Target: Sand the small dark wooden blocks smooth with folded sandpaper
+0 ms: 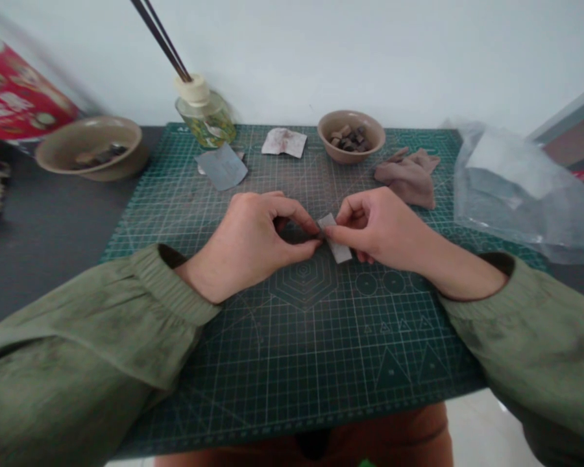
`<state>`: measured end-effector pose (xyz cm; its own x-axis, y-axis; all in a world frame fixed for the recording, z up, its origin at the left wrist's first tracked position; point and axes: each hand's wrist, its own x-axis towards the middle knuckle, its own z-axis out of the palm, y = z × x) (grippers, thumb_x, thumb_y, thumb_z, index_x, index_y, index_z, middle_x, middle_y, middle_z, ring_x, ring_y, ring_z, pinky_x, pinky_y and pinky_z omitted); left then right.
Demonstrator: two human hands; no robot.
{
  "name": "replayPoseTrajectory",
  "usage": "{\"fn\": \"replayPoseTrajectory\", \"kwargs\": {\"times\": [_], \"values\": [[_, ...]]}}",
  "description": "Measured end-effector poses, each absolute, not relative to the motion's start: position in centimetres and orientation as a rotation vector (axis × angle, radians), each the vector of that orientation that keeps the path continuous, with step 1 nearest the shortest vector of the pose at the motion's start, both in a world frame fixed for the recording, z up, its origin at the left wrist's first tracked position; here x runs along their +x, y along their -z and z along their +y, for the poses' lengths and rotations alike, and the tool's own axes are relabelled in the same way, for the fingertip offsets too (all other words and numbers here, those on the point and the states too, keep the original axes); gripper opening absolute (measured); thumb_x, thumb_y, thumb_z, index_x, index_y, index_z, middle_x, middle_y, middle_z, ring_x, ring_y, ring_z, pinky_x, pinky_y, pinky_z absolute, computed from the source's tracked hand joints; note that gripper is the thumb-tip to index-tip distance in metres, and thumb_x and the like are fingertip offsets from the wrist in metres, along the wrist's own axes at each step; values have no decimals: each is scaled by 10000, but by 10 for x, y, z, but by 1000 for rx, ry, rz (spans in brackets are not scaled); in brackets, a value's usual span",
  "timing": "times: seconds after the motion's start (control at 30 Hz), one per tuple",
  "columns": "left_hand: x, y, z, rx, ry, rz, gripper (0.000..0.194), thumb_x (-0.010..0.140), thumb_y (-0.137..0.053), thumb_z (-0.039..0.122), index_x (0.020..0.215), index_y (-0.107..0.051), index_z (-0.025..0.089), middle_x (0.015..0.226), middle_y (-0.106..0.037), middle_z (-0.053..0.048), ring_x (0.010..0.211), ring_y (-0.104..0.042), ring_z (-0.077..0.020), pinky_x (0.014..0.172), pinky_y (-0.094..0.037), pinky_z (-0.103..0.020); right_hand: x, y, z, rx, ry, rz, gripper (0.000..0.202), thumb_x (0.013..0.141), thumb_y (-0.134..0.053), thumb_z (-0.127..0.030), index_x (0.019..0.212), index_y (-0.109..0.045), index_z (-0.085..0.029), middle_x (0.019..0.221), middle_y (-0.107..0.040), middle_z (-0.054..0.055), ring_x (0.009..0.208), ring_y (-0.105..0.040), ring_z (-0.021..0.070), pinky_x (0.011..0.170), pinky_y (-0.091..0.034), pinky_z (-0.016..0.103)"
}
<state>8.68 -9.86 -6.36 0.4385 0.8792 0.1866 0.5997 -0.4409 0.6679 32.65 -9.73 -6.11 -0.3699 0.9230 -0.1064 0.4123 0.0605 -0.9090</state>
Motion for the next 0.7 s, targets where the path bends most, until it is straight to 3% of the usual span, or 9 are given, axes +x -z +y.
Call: {"fn": "replayPoseTrajectory", "kwargs": {"times": [0.23, 0.7], "values": [[87, 64, -99, 2181, -715, 1237, 119, 863, -877, 300, 967, -912, 254, 960, -848, -30, 797, -692, -182, 724, -479, -312, 325, 60, -97, -1327, -1294, -1819, 352, 873, -952, -379, 736, -673, -212, 510, -664, -32, 398, -582, 109, 378, -399, 217], [87, 63, -98, 2184, -721, 1239, 112, 857, -895, 298, 960, -917, 259, 912, -828, -16, 730, -639, -160, 691, -443, -314, 326, 60, -97, -1324, -1332, -1828, 283, 864, -902, -238, 733, -652, -223, 492, -643, -51, 385, -566, 108, 372, -372, 223]]}}
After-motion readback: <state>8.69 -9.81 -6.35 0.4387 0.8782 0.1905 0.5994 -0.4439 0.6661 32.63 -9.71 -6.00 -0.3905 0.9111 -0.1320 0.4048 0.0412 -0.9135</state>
